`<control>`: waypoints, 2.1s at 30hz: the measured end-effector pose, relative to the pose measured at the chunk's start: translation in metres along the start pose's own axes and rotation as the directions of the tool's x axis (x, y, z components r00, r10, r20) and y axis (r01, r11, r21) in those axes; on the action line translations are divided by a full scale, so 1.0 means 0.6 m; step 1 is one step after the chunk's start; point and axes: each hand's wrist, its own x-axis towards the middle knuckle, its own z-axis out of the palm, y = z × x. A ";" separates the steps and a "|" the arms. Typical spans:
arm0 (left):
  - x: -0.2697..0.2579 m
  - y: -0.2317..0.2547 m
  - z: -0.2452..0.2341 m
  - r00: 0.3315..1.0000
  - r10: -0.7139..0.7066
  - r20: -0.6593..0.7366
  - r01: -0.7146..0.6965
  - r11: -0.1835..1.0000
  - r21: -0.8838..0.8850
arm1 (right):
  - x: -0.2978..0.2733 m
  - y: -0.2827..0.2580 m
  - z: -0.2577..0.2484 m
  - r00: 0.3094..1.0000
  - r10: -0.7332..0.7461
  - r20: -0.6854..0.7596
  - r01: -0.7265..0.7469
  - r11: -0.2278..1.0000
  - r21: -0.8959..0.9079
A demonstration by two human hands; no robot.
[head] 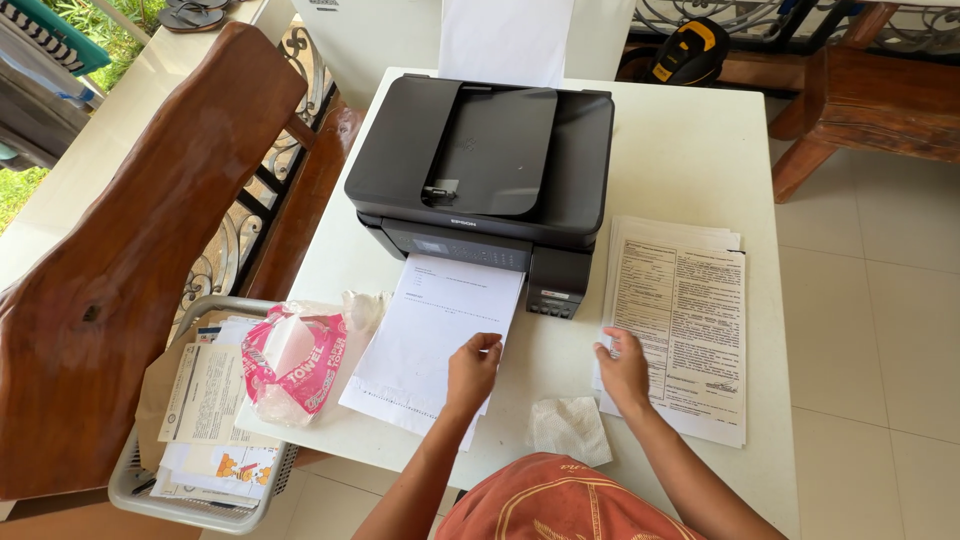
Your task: The person operates an Epson printer, closes the scanner lid, and presses buttons to start printing. They then repeatedly pick up printed sheets from the output tray, flip them, and place them into a stack on the table. The person continues this process throughout the clip, handling multiple printed documents.
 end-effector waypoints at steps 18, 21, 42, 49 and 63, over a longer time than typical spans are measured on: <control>0.023 -0.215 -0.295 0.855 -0.322 -0.406 0.168 0.914 -0.369 | -0.175 -0.206 0.125 0.619 -0.280 0.734 0.570 0.803 -0.174; 0.022 -0.232 -0.304 0.848 -0.336 -0.409 0.178 0.909 -0.376 | -0.177 -0.199 0.135 0.621 -0.325 0.713 0.627 0.752 -0.204; 0.032 -0.197 -0.313 0.842 -0.512 -0.170 0.307 0.714 -0.630 | -0.190 -0.246 0.111 0.684 -0.563 0.463 0.585 0.803 0.112; 0.054 -0.228 -0.314 0.876 -0.427 0.225 0.369 0.290 -0.883 | -0.198 -0.274 0.069 0.472 -0.565 0.677 0.476 0.809 0.343; 0.044 -0.236 -0.329 0.838 -0.371 0.399 0.509 0.796 -0.329 | -0.194 -0.270 0.064 0.434 -0.438 0.787 0.248 0.898 0.363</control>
